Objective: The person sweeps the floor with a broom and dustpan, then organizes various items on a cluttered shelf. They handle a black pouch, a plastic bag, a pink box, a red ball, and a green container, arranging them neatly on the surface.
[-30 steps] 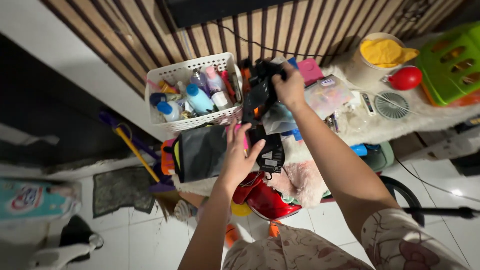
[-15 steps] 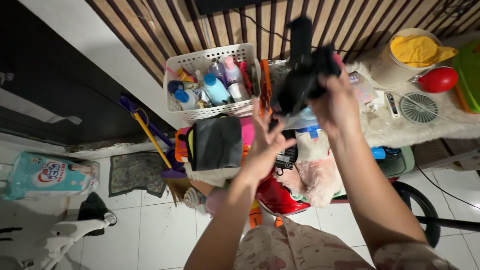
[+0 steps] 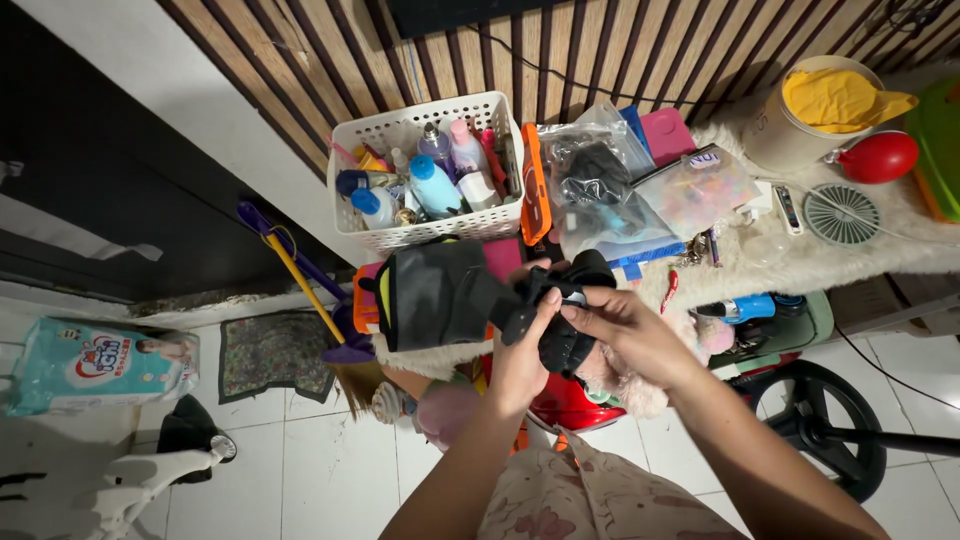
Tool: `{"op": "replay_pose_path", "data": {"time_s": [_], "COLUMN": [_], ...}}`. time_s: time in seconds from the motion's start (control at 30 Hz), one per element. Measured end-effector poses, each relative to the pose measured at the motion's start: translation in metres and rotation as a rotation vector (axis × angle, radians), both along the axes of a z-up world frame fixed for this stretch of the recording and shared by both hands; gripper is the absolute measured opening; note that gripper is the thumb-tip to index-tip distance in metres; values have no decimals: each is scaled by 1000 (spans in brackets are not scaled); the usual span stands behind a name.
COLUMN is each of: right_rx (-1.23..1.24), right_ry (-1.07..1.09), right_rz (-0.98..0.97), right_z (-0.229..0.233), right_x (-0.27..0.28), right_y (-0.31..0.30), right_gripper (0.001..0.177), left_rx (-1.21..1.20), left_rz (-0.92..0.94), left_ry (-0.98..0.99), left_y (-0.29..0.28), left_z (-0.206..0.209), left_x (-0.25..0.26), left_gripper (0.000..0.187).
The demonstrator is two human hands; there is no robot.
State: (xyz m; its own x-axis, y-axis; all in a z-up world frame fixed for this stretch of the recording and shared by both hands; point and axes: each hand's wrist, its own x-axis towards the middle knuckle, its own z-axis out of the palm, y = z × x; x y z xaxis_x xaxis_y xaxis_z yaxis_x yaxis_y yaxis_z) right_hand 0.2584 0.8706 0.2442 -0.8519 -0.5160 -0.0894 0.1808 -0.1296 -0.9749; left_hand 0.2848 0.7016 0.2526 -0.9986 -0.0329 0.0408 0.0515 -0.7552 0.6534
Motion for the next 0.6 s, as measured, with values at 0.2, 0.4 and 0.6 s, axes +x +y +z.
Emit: {"op": "replay_pose_path", "data": {"time_s": [0.2, 0.4, 0.6], "right_rx": [134, 200, 510], "right_ry": [287, 23, 524], "right_rz": [-395, -263, -40], "right_z": [28, 17, 3], "right_x": [-2, 1, -24], "right_y": [17, 14, -5], "right_gripper": [28, 27, 43], "left_rx": [-259, -605, -348], "left_rz": [132, -211, -511], "left_ry": [-13, 208, -243], "left_y": [-12, -32, -29], "left_z": [-4, -8, -26], "left_x": [0, 7, -9], "left_gripper": [35, 58, 60]}}
